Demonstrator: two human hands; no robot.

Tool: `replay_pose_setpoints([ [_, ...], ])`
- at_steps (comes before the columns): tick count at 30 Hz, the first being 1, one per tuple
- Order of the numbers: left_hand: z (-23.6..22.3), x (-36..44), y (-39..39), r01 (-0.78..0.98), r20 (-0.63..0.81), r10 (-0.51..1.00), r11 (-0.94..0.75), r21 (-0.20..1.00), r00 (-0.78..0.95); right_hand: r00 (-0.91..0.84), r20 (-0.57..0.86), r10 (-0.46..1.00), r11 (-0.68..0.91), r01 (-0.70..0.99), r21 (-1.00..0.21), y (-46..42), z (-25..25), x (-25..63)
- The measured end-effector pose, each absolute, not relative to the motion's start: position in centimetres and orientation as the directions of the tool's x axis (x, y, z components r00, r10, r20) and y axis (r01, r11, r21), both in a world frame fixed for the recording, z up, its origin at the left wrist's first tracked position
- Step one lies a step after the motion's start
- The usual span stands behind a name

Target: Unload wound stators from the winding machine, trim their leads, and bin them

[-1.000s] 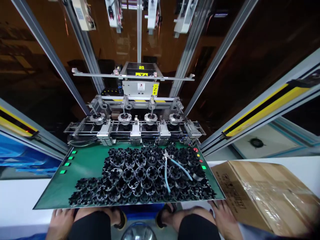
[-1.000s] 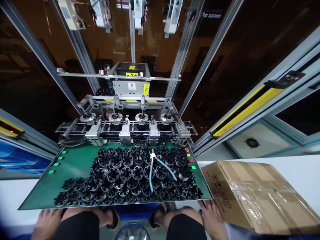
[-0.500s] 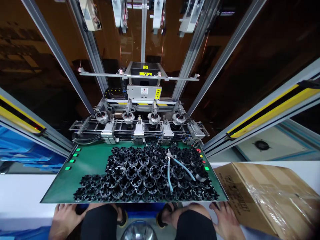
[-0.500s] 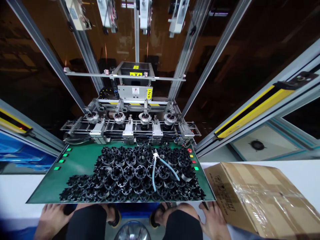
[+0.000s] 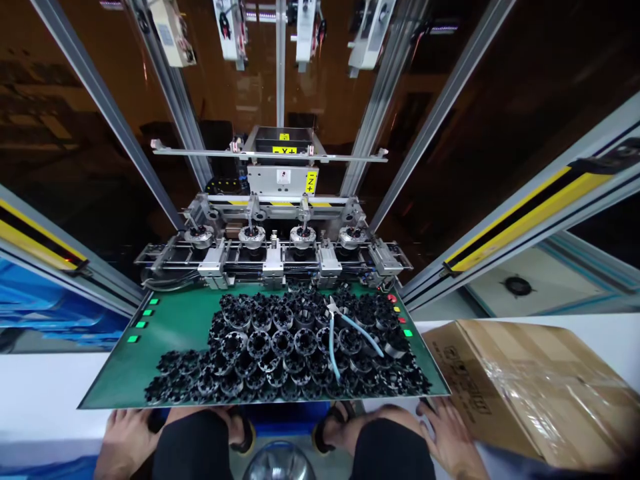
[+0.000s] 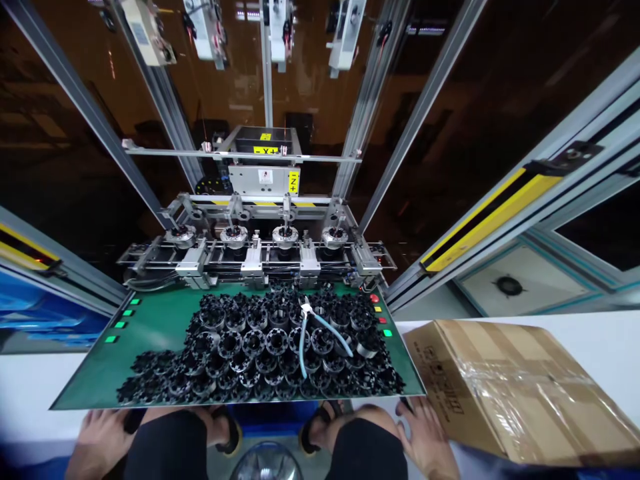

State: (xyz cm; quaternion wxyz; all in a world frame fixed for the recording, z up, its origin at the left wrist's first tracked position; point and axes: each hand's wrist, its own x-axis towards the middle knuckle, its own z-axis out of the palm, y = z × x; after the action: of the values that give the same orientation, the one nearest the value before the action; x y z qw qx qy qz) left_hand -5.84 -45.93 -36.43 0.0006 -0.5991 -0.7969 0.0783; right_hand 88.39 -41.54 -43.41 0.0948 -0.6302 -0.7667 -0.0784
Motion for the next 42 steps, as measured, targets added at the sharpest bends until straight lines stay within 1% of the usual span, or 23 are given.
replay_pose_setpoints([
  [5,-37.2,-6.0,-46.4,0.961,0.049,0.966,0.258,-0.102,-0.254,-0.203,0.246,0.948,0.201,0.979,0.032,-41.5,-41.6,86.9],
  [9,-37.3,-5.8,-46.5,0.965,0.074,0.97,0.237,-0.114,-0.23,-0.205,0.272,0.94,0.203,0.979,0.037,-41.5,-41.6,86.6],
  [13,-36.7,-5.4,-46.3,0.964,0.112,0.969,0.234,-0.125,-0.221,-0.175,0.234,0.956,0.18,0.984,0.001,-41.6,-42.6,87.3],
  [15,-36.2,-5.3,-46.1,0.967,0.102,0.968,0.239,-0.082,-0.231,-0.175,0.194,0.965,0.183,0.983,-0.027,-41.6,-42.8,87.8],
  [17,-35.6,-5.2,-45.9,0.967,0.072,0.965,0.253,-0.013,-0.252,-0.178,0.153,0.972,0.188,0.981,-0.053,-41.6,-42.8,88.0],
  [19,-35.1,-5.1,-45.8,0.963,0.037,0.963,0.267,0.036,-0.268,-0.171,0.15,0.974,0.181,0.982,-0.057,-41.6,-42.6,87.9],
  [20,-34.9,-5.1,-45.7,0.962,0.027,0.962,0.271,0.04,-0.272,-0.165,0.163,0.973,0.176,0.983,-0.053,-41.5,-42.4,87.7],
  [23,-34.9,-4.9,-45.9,0.964,0.03,0.963,0.267,-0.003,-0.267,-0.15,0.201,0.968,0.164,0.985,-0.052,-41.5,-41.5,87.0],
  [26,-35.2,-4.8,-46.2,0.964,0.043,0.965,0.259,-0.052,-0.257,-0.156,0.21,0.965,0.173,0.982,-0.068,-41.3,-40.6,86.3],
  [29,-35.5,-4.7,-46.4,0.964,0.045,0.967,0.253,-0.076,-0.25,-0.168,0.233,0.958,0.187,0.98,-0.061,-41.3,-40.5,86.3],
  [33,-35.6,-5.0,-46.4,0.965,0.03,0.968,0.251,-0.079,-0.249,-0.175,0.249,0.953,0.191,0.981,-0.044,-41.4,-41.7,87.2],
  [38,-35.5,-5.7,-46.1,0.964,-0.069,0.962,0.26,-0.045,-0.263,-0.189,0.232,0.954,0.2,0.979,-0.024,-41.7,-43.0,88.3],
  [42,-35.6,-5.9,-46.1,0.966,-0.07,0.963,0.257,-0.037,-0.259,-0.16,0.206,0.965,0.172,0.984,-0.046,-41.7,-42.9,88.4],
])
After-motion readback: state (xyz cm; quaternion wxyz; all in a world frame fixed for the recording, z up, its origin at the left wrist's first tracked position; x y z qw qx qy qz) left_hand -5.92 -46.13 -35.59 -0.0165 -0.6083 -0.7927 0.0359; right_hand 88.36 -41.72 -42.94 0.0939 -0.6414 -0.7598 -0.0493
